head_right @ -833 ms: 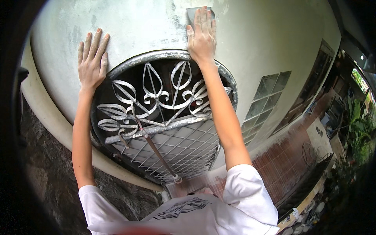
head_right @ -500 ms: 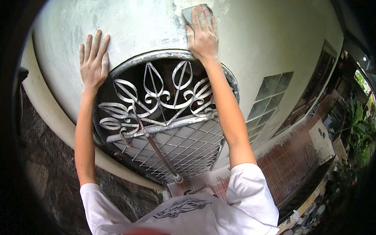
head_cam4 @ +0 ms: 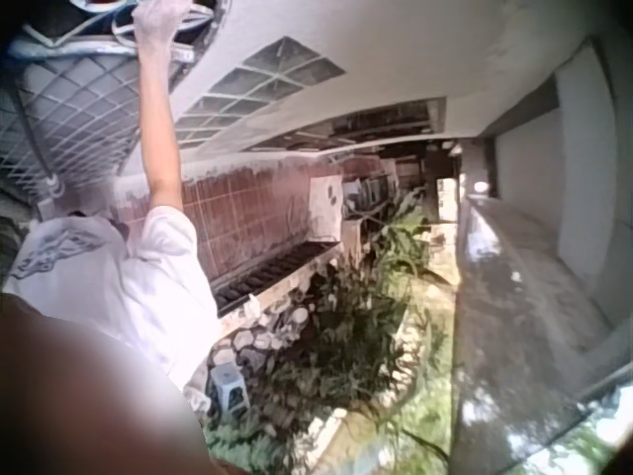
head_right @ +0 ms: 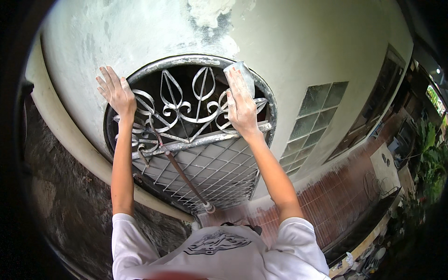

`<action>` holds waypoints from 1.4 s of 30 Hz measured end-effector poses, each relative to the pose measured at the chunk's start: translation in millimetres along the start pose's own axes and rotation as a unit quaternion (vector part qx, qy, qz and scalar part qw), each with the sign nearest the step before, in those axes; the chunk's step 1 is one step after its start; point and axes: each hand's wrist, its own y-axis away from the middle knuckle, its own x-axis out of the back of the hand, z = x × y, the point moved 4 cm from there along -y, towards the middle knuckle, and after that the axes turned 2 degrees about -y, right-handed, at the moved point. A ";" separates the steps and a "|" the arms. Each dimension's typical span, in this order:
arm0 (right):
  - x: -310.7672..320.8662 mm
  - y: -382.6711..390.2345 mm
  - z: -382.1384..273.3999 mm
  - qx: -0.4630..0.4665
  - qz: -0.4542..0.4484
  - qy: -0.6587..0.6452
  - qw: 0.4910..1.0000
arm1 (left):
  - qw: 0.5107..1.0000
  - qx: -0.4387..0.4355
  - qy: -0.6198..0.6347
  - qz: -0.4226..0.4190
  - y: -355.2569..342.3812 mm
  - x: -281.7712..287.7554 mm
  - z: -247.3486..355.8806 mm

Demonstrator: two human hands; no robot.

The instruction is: The person smooths a curved white wall surface using a small rectangular sanding block. They repeatedly rub the block across the wall with both hands, occasionally switching hands and adjusting grip, while standing on a metal scaffold.

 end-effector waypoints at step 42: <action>-32.6 -26.7 11.6 0.018 -0.040 0.060 0.997 | 0.943 -0.284 -0.106 -0.140 -57.4 9.6 -4.6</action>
